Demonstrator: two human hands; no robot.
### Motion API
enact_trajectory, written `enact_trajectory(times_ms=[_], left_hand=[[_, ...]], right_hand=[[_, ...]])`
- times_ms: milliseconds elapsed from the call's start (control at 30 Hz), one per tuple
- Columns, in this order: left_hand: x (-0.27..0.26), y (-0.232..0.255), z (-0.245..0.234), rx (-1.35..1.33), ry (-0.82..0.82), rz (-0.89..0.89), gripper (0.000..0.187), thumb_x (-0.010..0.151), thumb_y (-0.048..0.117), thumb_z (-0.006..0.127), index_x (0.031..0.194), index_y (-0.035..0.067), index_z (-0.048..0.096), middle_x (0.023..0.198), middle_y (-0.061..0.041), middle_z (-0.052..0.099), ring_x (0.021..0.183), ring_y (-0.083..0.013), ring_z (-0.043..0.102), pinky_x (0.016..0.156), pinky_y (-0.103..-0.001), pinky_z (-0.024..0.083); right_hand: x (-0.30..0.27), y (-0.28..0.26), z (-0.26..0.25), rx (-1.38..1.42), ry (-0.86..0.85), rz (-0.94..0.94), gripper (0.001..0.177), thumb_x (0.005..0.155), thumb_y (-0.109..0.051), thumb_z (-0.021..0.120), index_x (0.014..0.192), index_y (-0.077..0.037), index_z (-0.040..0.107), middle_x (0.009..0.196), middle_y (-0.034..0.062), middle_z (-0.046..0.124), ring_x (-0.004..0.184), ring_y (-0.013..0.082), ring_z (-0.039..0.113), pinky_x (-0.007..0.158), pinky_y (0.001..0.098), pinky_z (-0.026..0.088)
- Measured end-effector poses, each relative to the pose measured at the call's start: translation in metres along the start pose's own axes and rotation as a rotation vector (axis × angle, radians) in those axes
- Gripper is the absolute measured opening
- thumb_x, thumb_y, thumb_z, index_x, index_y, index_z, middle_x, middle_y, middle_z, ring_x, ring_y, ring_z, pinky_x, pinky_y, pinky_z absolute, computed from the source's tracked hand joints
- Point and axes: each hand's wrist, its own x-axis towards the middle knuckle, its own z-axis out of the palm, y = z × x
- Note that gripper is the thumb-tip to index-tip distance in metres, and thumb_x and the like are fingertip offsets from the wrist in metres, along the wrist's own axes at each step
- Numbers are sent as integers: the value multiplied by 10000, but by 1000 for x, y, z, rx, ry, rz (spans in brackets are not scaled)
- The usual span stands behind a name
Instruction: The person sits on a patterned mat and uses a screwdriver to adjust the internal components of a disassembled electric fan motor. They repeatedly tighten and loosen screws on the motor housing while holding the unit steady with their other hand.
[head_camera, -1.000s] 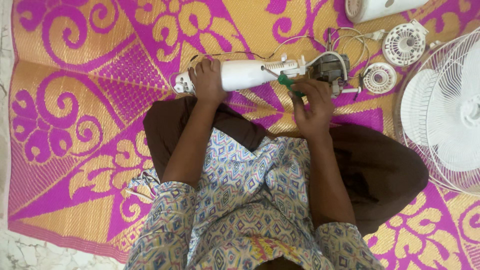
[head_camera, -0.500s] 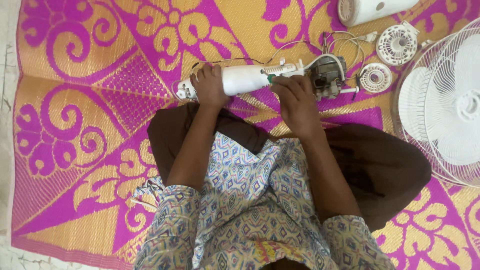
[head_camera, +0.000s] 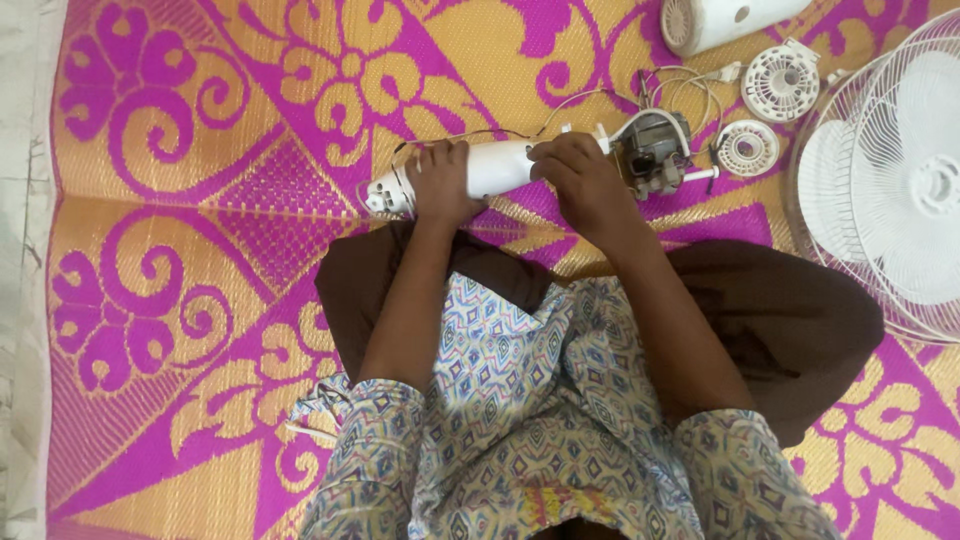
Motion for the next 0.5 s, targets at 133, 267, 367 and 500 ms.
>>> enact_trajectory(times_ms=[133,267,367,500], left_hand=[[1,12,12,-116,138,160,944,548,444,914,1351,110,546,1317,-157,551,1262,-383,487,1043,-611,311],[3,18,19,-99,164,174,893,594,429,900,1361,127,558,1304,-129,563,1275,-359,488,1080,-599,308],[4,17,18,-115,121,146,886,586,418,906,1352,130,565,1296,-124,566,1272,-353,489,1080,-591,308],[2,18,17,-138,124,145,880,604,377,922,1363,121,558,1309,-126,562,1275,-349,488,1090,-589,307]], right_hand=[[5,1,-2,0,47,49,220,894,81,692,1064,-48,636,1131,112,687,1063,344,648,897,432,540],[3,-2,-6,-48,86,184,189,927,38,720,1083,-30,638,1068,142,691,1011,356,651,856,450,532],[4,-4,-8,-54,71,201,174,939,-1,712,1096,-25,641,1069,146,693,999,357,655,839,450,530],[6,-2,-13,-105,-36,106,195,912,-8,663,1101,-44,633,1102,135,693,1017,358,671,848,450,532]])
